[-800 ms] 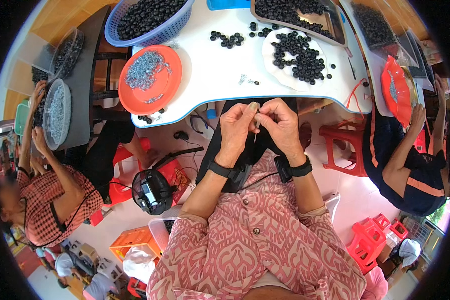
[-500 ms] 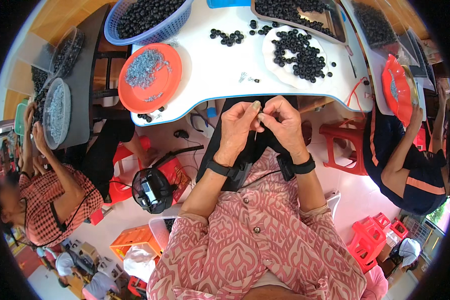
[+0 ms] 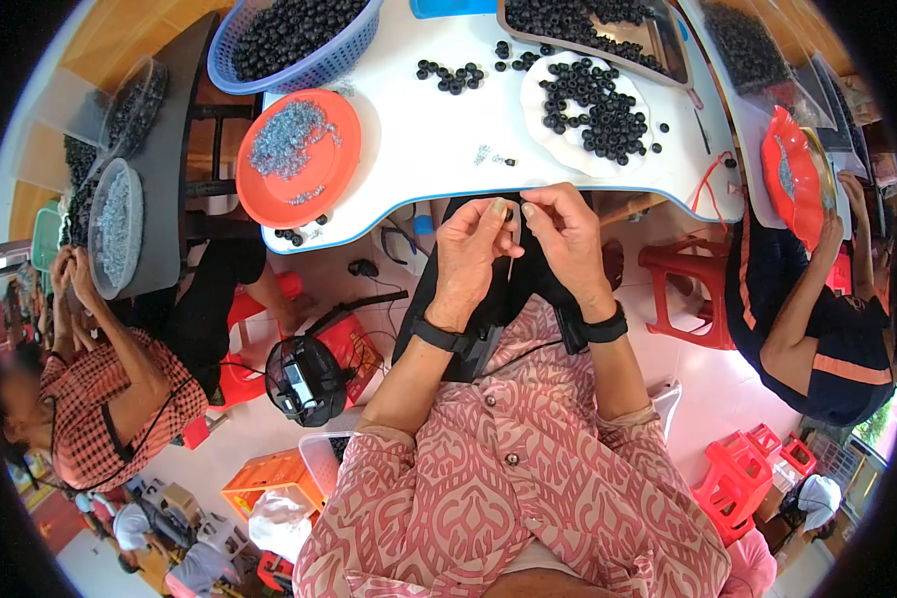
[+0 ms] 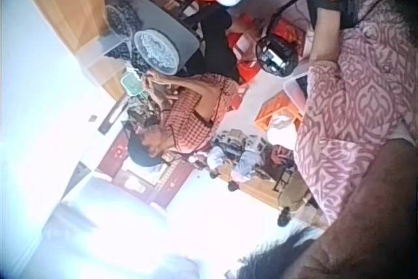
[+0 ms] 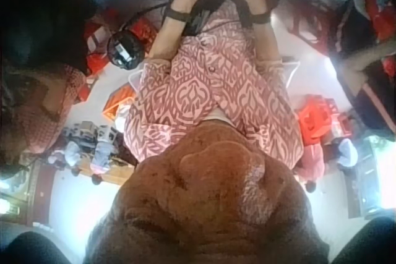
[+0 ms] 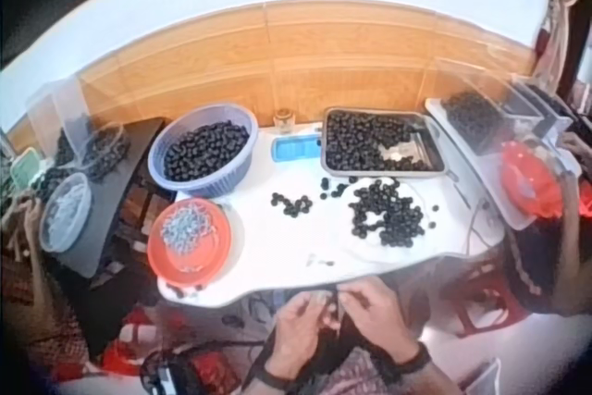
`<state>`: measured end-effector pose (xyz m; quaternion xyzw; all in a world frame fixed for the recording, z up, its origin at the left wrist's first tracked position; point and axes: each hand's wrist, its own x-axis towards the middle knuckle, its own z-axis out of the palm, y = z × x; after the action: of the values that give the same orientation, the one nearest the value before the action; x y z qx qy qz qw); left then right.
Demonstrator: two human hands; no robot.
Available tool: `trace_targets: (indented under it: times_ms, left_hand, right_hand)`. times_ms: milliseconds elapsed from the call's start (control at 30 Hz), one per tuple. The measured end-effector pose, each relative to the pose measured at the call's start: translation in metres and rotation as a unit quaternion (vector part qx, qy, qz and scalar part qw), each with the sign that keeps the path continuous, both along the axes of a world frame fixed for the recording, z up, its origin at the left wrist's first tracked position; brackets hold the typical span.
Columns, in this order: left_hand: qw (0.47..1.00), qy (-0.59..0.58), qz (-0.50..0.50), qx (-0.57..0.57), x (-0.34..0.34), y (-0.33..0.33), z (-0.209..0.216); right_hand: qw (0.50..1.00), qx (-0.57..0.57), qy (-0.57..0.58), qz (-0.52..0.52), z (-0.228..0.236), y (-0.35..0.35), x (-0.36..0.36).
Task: Sorting small black berries or round objects on a table in a workshop.
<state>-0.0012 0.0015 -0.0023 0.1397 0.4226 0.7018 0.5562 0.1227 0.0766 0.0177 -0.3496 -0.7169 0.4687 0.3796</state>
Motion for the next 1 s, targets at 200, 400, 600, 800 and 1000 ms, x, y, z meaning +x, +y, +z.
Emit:
trace_targets:
  times_ms: [200,400,600,800,1000]
  left_hand:
    - [0.994,-0.105,-0.004,0.028,-0.007,0.000,-0.001]
    - [0.991,-0.120,0.014,0.054,-0.013,-0.001,-0.004]
    - [0.989,-0.126,0.016,0.071,-0.016,-0.002,-0.003]
    - [0.987,-0.136,0.028,0.076,-0.017,-0.003,-0.009]
    - [0.989,-0.133,0.023,0.060,-0.019,-0.004,-0.010]
  right_hand:
    - [0.984,0.159,-0.069,-0.038,0.002,0.008,-0.021]
    - [0.961,0.224,-0.149,-0.067,0.001,0.017,-0.030]
    - [0.963,0.202,-0.165,-0.070,-0.002,0.018,-0.030]
    - [0.968,0.188,-0.153,-0.070,-0.003,0.018,-0.025]
    - [0.962,0.211,-0.154,-0.075,0.004,0.020,-0.028]
